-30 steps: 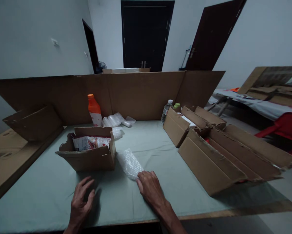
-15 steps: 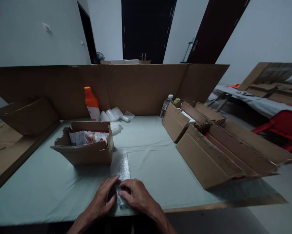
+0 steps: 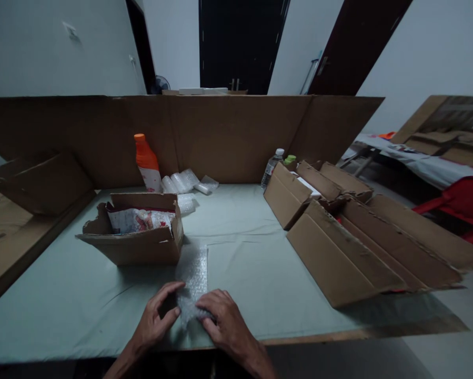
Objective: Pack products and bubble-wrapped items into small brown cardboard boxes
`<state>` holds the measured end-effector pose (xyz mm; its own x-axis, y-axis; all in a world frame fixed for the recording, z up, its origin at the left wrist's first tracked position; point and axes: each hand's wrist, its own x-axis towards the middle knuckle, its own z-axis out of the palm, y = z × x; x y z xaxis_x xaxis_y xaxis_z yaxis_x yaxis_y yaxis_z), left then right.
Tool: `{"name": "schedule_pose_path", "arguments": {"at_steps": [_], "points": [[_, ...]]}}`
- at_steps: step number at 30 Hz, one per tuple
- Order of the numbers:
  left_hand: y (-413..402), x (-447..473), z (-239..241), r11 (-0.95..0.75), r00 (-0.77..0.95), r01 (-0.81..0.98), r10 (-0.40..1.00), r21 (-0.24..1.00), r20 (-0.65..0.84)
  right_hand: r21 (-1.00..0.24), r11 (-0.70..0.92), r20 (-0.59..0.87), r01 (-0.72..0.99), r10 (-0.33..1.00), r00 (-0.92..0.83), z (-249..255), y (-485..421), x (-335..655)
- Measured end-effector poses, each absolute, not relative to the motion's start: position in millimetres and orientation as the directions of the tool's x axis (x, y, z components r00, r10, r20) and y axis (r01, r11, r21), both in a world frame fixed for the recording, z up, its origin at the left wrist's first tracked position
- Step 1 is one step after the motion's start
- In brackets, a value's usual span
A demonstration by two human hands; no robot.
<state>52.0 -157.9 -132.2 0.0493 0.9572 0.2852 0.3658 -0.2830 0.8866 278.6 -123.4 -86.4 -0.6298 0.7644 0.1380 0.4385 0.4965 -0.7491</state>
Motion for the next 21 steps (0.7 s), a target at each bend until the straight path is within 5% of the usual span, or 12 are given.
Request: {"name": "schedule_pose_path", "arguments": {"at_steps": [8, 21], "points": [[-181.3, 57.1, -140.0, -0.289, -0.044, 0.478, 0.935, 0.829, 0.352, -0.740, 0.526, 0.207, 0.419, 0.772, -0.601, -94.5, -119.3, 274.7], [-184.9, 70.9, -134.5, -0.395, 0.088, 0.547, 0.904, 0.738, 0.419, -0.722, 0.588, 0.297, 0.364, 0.739, -0.604, -100.5, -117.6, 259.4]]}}
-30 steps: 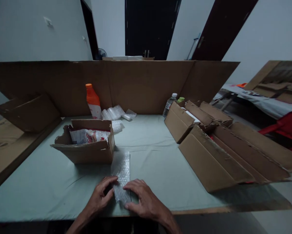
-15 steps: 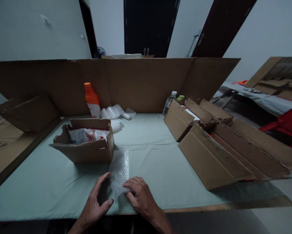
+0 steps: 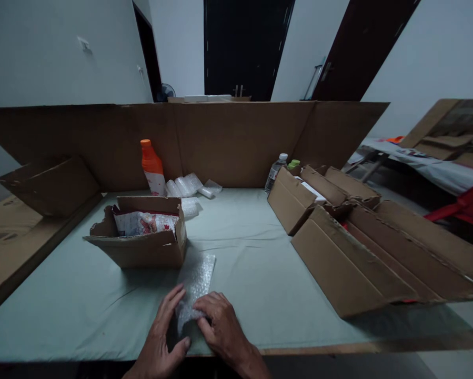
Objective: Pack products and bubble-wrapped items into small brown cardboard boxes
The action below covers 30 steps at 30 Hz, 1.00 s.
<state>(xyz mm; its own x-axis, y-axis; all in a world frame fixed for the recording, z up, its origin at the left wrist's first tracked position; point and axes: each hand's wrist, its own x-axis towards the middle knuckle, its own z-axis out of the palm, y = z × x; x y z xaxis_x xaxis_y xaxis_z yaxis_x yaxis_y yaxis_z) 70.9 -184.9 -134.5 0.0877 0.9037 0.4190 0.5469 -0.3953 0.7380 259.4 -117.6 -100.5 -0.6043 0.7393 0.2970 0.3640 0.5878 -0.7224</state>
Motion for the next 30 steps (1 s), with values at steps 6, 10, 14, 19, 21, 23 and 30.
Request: {"name": "schedule_pose_path", "arguments": {"at_steps": [6, 10, 14, 19, 21, 23, 30], "points": [[-187.7, 75.5, -132.1, -0.351, 0.009, 0.628, 0.896, 0.695, 0.445, -0.759, 0.528, 0.228, 0.381, 0.763, -0.605, -108.6, -116.0, 258.2], [-184.5, 75.1, -140.2, -0.332, -0.034, 0.683, 0.875, 0.651, 0.482, -0.771, 0.510, 0.208, 0.381, 0.768, -0.606, -105.3, -118.9, 258.2], [-183.6, 68.9, -140.1, -0.365, -0.029, 0.702, 0.843, 0.611, 0.537, -0.778, 0.492, 0.187, 0.390, 0.775, -0.604, -104.1, -123.3, 258.9], [-182.5, 60.8, -135.6, -0.378, -0.048, 0.706, 0.819, 0.599, 0.572, -0.791, 0.478, 0.184, 0.382, 0.781, -0.596, -103.4, -126.0, 259.9], [-182.3, 58.9, -134.5, -0.381, -0.059, 0.680, 0.824, 0.627, 0.564, -0.792, 0.479, 0.189, 0.377, 0.781, -0.595, -102.6, -126.4, 260.5], [-182.3, 57.3, -133.5, -0.359, -0.069, 0.629, 0.858, 0.690, 0.509, -0.795, 0.476, 0.190, 0.377, 0.785, -0.590, -101.7, -126.7, 261.4], [-180.0, 50.6, -130.8, -0.296, -0.029, 0.500, 0.933, 0.814, 0.358, -0.810, 0.424, 0.128, 0.405, 0.802, -0.584, -98.4, -127.3, 264.5]]}}
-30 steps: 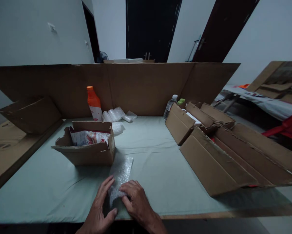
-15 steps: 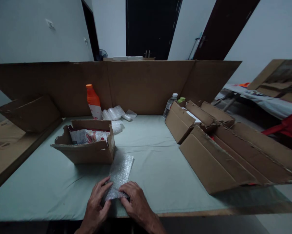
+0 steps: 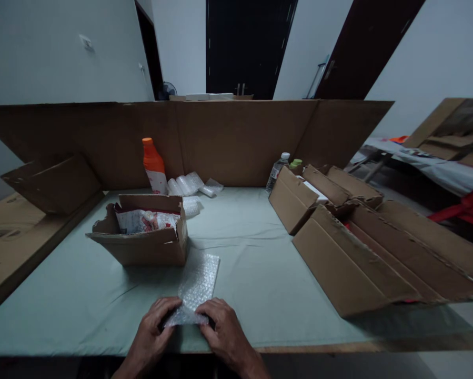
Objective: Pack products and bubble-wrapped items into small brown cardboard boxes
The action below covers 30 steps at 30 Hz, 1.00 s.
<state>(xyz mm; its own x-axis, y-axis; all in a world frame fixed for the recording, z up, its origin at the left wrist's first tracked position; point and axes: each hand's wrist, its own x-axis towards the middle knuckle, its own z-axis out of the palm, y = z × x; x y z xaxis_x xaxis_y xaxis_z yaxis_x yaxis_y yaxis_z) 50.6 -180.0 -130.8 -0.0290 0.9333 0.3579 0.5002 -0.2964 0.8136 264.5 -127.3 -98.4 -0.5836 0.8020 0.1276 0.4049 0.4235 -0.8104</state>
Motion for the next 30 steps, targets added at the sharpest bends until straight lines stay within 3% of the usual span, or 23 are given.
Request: {"name": "schedule_pose_path", "arguments": {"at_steps": [14, 30], "points": [[-179.0, 47.4, -133.4, -0.368, 0.009, 0.524, 0.904, 0.768, 0.427, -0.797, 0.497, 0.204, 0.342, 0.756, -0.622, -98.3, -128.7, 265.6], [-175.8, 45.3, -139.6, -0.331, -0.005, 0.523, 0.920, 0.786, 0.391, -0.780, 0.502, 0.193, 0.374, 0.761, -0.620, -100.9, -127.8, 263.5]]}}
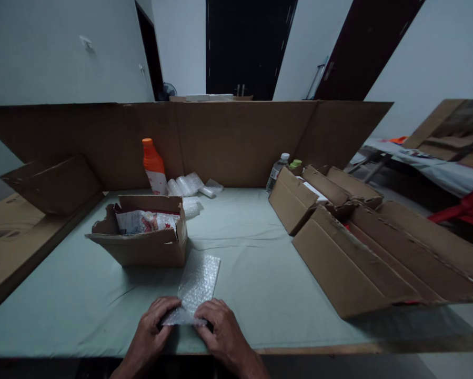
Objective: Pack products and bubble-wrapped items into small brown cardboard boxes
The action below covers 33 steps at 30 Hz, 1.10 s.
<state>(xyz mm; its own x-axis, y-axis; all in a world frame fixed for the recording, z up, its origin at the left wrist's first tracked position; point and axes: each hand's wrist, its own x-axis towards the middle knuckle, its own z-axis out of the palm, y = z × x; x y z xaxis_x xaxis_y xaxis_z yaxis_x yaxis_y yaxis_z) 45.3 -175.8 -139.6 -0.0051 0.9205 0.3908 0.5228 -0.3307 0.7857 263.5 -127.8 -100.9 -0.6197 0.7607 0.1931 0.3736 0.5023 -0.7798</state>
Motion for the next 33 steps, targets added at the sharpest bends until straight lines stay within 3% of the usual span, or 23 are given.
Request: {"name": "schedule_pose_path", "arguments": {"at_steps": [15, 22, 29, 33], "points": [[-183.6, 47.3, -116.5, -0.344, -0.002, 0.478, 0.920, 0.808, 0.392, -0.824, 0.454, 0.180, 0.338, 0.777, -0.604, -98.0, -125.0, 261.9], [-172.1, 48.3, -109.2, -0.189, -0.115, 0.464, 0.956, 0.865, 0.270, -0.825, 0.437, 0.151, 0.358, 0.781, -0.605, -93.1, -124.5, 260.2], [-163.3, 44.1, -106.7, -0.328, -0.005, 0.491, 0.925, 0.807, 0.379, -0.857, 0.409, 0.169, 0.314, 0.799, -0.577, -89.2, -122.5, 264.9], [-162.6, 39.1, -108.6, -0.314, 0.005, 0.478, 0.935, 0.820, 0.355, -0.856, 0.412, 0.200, 0.311, 0.821, -0.535, -86.5, -114.4, 270.4]]}}
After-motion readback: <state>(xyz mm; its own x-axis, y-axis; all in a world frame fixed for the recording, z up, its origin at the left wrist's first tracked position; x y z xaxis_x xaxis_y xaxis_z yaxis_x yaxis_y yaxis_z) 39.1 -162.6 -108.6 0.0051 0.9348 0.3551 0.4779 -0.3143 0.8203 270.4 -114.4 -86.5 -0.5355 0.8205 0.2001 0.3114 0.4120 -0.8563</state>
